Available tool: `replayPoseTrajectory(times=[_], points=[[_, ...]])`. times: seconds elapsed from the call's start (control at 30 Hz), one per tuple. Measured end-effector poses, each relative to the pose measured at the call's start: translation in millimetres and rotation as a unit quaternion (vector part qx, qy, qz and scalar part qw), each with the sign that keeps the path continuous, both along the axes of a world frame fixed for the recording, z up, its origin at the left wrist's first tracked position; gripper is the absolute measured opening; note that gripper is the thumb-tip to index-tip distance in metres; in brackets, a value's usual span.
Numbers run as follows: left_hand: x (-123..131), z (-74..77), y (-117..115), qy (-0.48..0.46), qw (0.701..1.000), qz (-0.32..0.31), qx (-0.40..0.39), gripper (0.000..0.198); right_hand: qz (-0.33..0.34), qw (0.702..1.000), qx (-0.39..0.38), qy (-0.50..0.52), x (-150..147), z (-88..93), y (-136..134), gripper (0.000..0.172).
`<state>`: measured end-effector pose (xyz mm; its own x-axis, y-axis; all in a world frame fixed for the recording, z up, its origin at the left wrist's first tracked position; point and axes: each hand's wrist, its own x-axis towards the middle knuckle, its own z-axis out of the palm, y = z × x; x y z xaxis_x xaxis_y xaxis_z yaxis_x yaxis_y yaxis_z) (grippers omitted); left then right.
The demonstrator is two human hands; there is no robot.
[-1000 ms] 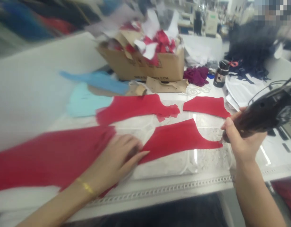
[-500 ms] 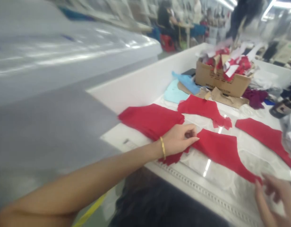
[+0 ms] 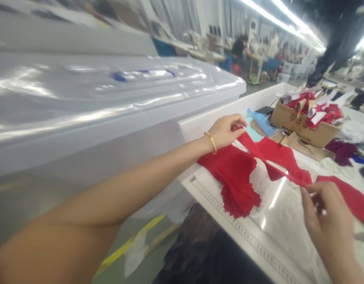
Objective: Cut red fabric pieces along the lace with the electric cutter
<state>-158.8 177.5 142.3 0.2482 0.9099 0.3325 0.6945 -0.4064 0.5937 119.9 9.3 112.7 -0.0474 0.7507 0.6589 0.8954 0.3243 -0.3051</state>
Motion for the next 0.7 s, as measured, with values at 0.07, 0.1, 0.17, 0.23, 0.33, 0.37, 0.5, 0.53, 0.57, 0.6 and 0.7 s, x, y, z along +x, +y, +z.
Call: replayPoseTrajectory(times=[0.07, 0.1, 0.17, 0.23, 0.33, 0.37, 0.5, 0.53, 0.57, 0.6, 0.7], points=[[-25, 3.4, -2, 0.051, 0.998, 0.037, 0.016, 0.023, 0.051, 0.998, 0.021, -0.01, -26, -2.0, 15, 0.019], [-37, 1.5, -5, 0.081, 0.995, 0.051, 0.02, 0.024, 0.088, 0.996, 0.009, -0.023, -37, -7.0, 21, 0.02], [-56, -8.8, -14, 0.148, 0.986, 0.069, 0.019, 0.024, 0.129, 0.987, -0.063, -0.065, -53, -22.1, 26, 0.019], [-68, -24.8, -24, 0.214, 0.974, 0.075, 0.008, 0.024, 0.151, 0.975, -0.119, -0.112, -61, -38.9, 25, 0.019], [-75, -48.0, -34, 0.29, 0.954, 0.073, -0.007, 0.031, 0.157, 0.962, -0.156, -0.158, -57, -56.6, 17, 0.019], [-76, -53.5, -35, 0.307, 0.949, 0.072, -0.009, 0.033, 0.151, 0.961, -0.168, -0.16, -52, -59.3, 14, 0.019], [-75, -63.7, -35, 0.356, 0.932, 0.07, 0.001, 0.034, 0.139, 0.953, -0.24, -0.121, -14, -57.7, 5, 0.022], [-75, -64.3, -34, 0.364, 0.929, 0.07, 0.006, 0.033, 0.129, 0.952, -0.254, -0.111, -1, -56.1, 4, 0.023], [-75, -64.7, -33, 0.371, 0.926, 0.068, 0.012, 0.032, 0.1, 0.957, -0.253, -0.098, 12, -54.6, 4, 0.024], [-75, -65.0, -33, 0.376, 0.924, 0.067, 0.019, 0.03, 0.073, 0.962, -0.246, -0.09, 25, -53.3, 5, 0.024], [-77, -65.9, -33, 0.379, 0.922, 0.061, 0.044, 0.027, 0.025, 0.969, -0.229, -0.087, 66, -51.3, 5, 0.024]])
